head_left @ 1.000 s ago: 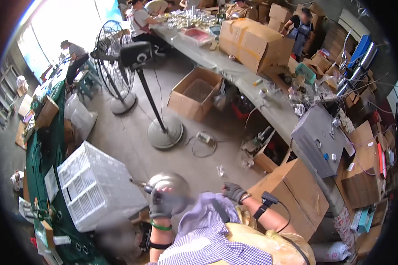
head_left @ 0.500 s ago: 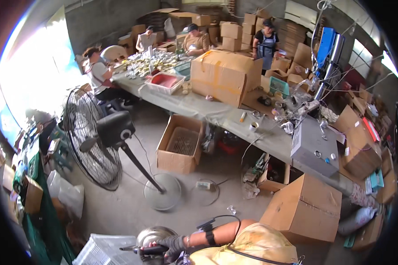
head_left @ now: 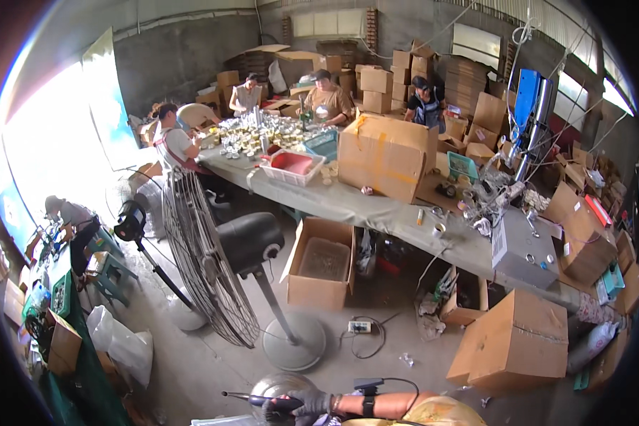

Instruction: Walking through a manufacturing facility while carrying a metal kettle.

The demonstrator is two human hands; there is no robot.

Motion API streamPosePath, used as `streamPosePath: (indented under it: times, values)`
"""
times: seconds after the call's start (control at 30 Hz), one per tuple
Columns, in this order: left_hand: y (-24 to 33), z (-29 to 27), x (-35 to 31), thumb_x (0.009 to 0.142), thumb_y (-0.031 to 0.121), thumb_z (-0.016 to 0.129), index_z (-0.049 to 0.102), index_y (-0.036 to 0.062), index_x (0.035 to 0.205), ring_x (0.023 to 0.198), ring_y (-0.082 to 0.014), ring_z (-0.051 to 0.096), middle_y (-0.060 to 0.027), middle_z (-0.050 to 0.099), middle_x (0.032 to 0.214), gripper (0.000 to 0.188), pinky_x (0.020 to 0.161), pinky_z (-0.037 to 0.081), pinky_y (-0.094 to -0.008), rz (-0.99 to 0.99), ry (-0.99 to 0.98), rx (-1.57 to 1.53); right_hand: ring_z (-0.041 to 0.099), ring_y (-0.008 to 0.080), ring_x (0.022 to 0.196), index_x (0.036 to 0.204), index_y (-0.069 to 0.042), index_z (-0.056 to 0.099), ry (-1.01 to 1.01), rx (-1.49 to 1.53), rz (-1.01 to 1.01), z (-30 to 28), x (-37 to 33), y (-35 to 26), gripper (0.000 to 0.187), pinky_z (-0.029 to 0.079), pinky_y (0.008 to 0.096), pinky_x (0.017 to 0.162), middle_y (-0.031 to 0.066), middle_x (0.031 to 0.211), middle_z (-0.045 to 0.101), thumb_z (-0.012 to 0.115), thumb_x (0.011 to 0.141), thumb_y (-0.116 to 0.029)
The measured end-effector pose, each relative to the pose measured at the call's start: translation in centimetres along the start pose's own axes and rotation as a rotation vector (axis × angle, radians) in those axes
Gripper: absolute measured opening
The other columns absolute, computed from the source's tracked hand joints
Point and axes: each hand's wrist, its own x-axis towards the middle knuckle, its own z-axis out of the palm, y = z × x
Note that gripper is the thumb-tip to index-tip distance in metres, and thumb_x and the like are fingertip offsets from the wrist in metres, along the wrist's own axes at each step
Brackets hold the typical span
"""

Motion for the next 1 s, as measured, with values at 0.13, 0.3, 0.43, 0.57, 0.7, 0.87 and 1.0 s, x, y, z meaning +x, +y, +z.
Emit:
streamPosePath:
  times: [0.13,0.3,0.43,0.57,0.7,0.87,1.0]
  values:
    - [0.1,1.1,1.7,0.086,0.023,0.057,0.058,0.0065,0.092,0.085,-0.0217,0.057,-0.0089,0.061,0.092,0.017,0.073,0.047,-0.0342,-0.042,-0.090,0.065,0.046,0.0275,0.117,0.118,-0.008,0.057,0.196,0.111,-0.047,-2.3,-1.3,-2.9,0.055,0.032,0.0410,0.101,0.0132,0.123,0.051,0.064,0.080,-0.046]
    - [-2.0,4.4,3.0,0.086,0.022,0.057,0.058,0.0063,0.092,0.083,-0.0198,0.057,-0.0078,0.061,0.089,0.016,0.071,0.047,-0.0323,-0.052,-0.144,0.097,0.044,0.0279,0.121,0.121,-0.007,0.053,0.340,0.062,-0.204,-6.3,-3.6,-3.1,0.056,0.029,0.0390,0.105,0.0120,0.124,0.053,0.066,0.078,-0.040]
    - [-4.9,6.6,3.7,0.089,0.024,0.057,0.056,0.0136,0.104,0.082,-0.0122,0.056,0.0000,0.058,0.086,0.018,0.075,0.045,-0.0253,-0.187,-0.255,0.153,0.048,0.0243,0.113,0.119,-0.007,0.055,0.478,0.010,-0.069,-8.8,-7.8,-2.2,0.049,0.035,0.0360,0.098,0.0095,0.117,0.056,0.065,0.078,-0.032]
    - [-8.9,7.1,5.3,0.090,0.025,0.055,0.058,0.0107,0.109,0.096,-0.0177,0.057,-0.0033,0.061,0.102,0.024,0.083,0.046,-0.0285,-0.175,-0.255,0.038,0.053,0.0207,0.104,0.116,-0.008,0.057,0.633,0.023,0.099,-10.9,-12.4,-1.4,0.042,0.041,0.0329,0.092,0.0070,0.110,0.059,0.064,0.078,-0.024]
    - [-10.7,6.8,6.0,0.090,0.025,0.055,0.058,0.0106,0.109,0.097,-0.0182,0.056,-0.0038,0.061,0.104,0.025,0.083,0.046,-0.0290,-0.189,-0.202,0.036,0.057,0.0159,0.097,0.114,-0.012,0.059,0.670,-0.019,0.178,-13.7,-15.5,-2.3,0.037,0.046,0.0299,0.086,0.0034,0.102,0.062,0.064,0.078,-0.017]
    - [-12.0,6.7,7.0,0.090,0.025,0.054,0.058,0.0106,0.110,0.099,-0.0188,0.056,-0.0044,0.061,0.106,0.025,0.084,0.045,-0.0296,-0.211,-0.150,0.023,0.055,0.0227,0.106,0.121,-0.005,0.051,0.723,-0.086,0.023,-16.2,-18.4,2.9,0.050,0.043,0.0336,0.092,0.0115,0.115,0.057,0.067,0.078,-0.026]
    - [-13.6,5.1,7.8,0.090,0.025,0.054,0.058,0.0106,0.111,0.100,-0.0194,0.056,-0.0049,0.060,0.107,0.026,0.085,0.045,-0.0301,-0.219,-0.128,0.010,0.056,0.0211,0.104,0.119,-0.007,0.053,0.751,-0.101,0.011,-17.2,-19.2,2.6,0.047,0.044,0.0328,0.090,0.0096,0.111,0.058,0.067,0.078,-0.025]
